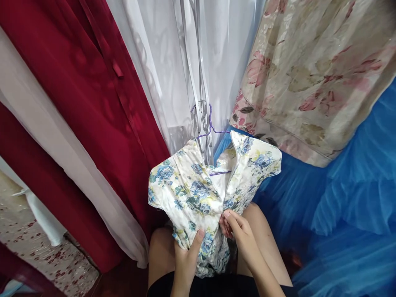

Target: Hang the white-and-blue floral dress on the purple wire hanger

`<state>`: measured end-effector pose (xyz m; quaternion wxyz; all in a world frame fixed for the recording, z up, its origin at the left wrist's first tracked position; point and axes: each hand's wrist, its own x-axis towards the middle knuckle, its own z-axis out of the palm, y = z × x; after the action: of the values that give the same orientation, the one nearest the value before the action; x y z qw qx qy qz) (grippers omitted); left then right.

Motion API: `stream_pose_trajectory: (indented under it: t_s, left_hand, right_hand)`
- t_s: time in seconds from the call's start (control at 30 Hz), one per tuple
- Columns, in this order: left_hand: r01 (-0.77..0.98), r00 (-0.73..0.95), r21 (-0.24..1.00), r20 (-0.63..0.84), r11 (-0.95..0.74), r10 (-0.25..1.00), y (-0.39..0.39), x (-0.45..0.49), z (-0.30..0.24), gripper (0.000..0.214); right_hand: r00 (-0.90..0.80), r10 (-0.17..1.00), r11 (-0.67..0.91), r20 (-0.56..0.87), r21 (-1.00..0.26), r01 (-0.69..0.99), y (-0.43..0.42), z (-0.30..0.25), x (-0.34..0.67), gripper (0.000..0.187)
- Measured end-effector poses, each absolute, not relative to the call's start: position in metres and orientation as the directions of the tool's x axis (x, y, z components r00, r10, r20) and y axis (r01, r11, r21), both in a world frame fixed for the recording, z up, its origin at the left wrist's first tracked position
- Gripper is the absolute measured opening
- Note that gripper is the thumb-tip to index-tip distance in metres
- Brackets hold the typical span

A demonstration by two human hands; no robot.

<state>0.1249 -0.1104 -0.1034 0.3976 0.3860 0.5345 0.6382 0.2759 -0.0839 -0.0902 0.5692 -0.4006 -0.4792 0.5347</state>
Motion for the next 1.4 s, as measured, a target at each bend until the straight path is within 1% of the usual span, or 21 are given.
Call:
stream_pose_trajectory:
  t_s: [0.1, 0.17, 0.23, 0.3, 0.33, 0.4, 0.47, 0.53, 0.6, 0.67, 0.73, 0.8, 0.97, 1.03, 1.2, 1.4]
  left_hand:
    - [-0.097, -0.344, 0.989, 0.07, -0.109, 0.936, -0.114, 0.122, -0.101, 0.063]
    - [-0.104, -0.349, 0.989, 0.06, -0.102, 0.935, -0.115, 0.12, -0.101, 0.065]
    - [-0.109, -0.388, 0.991, 0.035, -0.084, 0.921, -0.113, 0.117, -0.103, 0.064]
    - [-0.115, -0.466, 0.991, 0.004, -0.065, 0.885, -0.107, 0.114, -0.107, 0.062]
    - [-0.112, -0.517, 0.99, 0.013, -0.083, 0.856, -0.103, 0.112, -0.109, 0.062]
    - [-0.045, -0.623, 0.982, 0.117, -0.184, 0.774, -0.096, 0.11, -0.113, 0.065]
    - [0.099, -0.667, 0.951, 0.282, -0.294, 0.689, -0.093, 0.111, -0.115, 0.066]
    - [0.24, -0.616, 0.911, 0.409, -0.335, 0.673, -0.094, 0.118, -0.114, 0.059]
    - [0.279, -0.475, 0.894, 0.446, -0.35, 0.759, -0.1, 0.13, -0.111, 0.042]
    - [0.231, -0.312, 0.91, 0.403, -0.343, 0.86, -0.106, 0.145, -0.109, 0.03]
    - [0.162, -0.205, 0.94, 0.33, -0.3, 0.922, -0.111, 0.158, -0.11, 0.029]
    - [0.139, -0.173, 0.954, 0.288, -0.266, 0.942, -0.113, 0.167, -0.113, 0.03]
    - [0.242, -0.054, 0.927, 0.308, -0.287, 0.95, -0.107, 0.17, -0.115, 0.003]
    - [0.256, -0.021, 0.919, 0.316, -0.301, 0.948, -0.106, 0.17, -0.112, 0.007]
    - [0.268, -0.004, 0.911, 0.325, -0.312, 0.946, -0.105, 0.171, -0.108, 0.02]
    - [0.33, 0.038, 0.862, 0.395, -0.385, 0.918, -0.102, 0.169, -0.114, 0.02]
  right_hand:
    - [-0.008, 0.994, 0.101, 0.106, -0.97, -0.219, -0.084, -0.087, 0.276, 0.045]
    - [0.019, 0.996, 0.092, 0.09, -0.971, -0.223, -0.086, -0.086, 0.278, 0.046]
    - [0.026, 0.998, 0.064, 0.06, -0.971, -0.23, -0.088, -0.086, 0.281, 0.048]
    - [-0.008, 0.999, 0.034, 0.037, -0.973, -0.227, -0.089, -0.088, 0.283, 0.05]
    - [-0.035, 0.999, 0.022, 0.03, -0.976, -0.215, -0.09, -0.088, 0.284, 0.05]
    - [-0.089, 0.996, 0.007, 0.023, -0.985, -0.172, -0.091, -0.088, 0.284, 0.049]
    - [-0.129, 0.991, 0.003, 0.02, -0.992, -0.129, -0.092, -0.086, 0.284, 0.047]
    - [-0.161, 0.987, 0.013, 0.029, -0.995, -0.103, -0.094, -0.085, 0.284, 0.047]
    - [-0.191, 0.981, 0.017, 0.035, -0.996, -0.091, -0.095, -0.084, 0.285, 0.045]
    - [-0.223, 0.974, 0.009, 0.026, -0.997, -0.077, -0.097, -0.086, 0.288, 0.042]
    - [-0.254, 0.967, -0.003, 0.013, -0.998, -0.06, -0.098, -0.088, 0.292, 0.038]
    - [-0.275, 0.962, 0.0, 0.008, -1.0, -0.029, -0.099, -0.089, 0.297, 0.037]
    - [-0.29, 0.957, 0.021, 0.013, -0.999, 0.024, -0.101, -0.09, 0.308, 0.044]
    - [-0.261, 0.965, 0.016, 0.017, -1.0, -0.006, -0.101, -0.092, 0.308, 0.045]
    - [-0.164, 0.986, -0.054, -0.028, -0.986, -0.155, -0.101, -0.101, 0.302, 0.04]
    - [-0.115, 0.993, -0.061, -0.04, -0.981, -0.184, -0.1, -0.096, 0.301, 0.042]
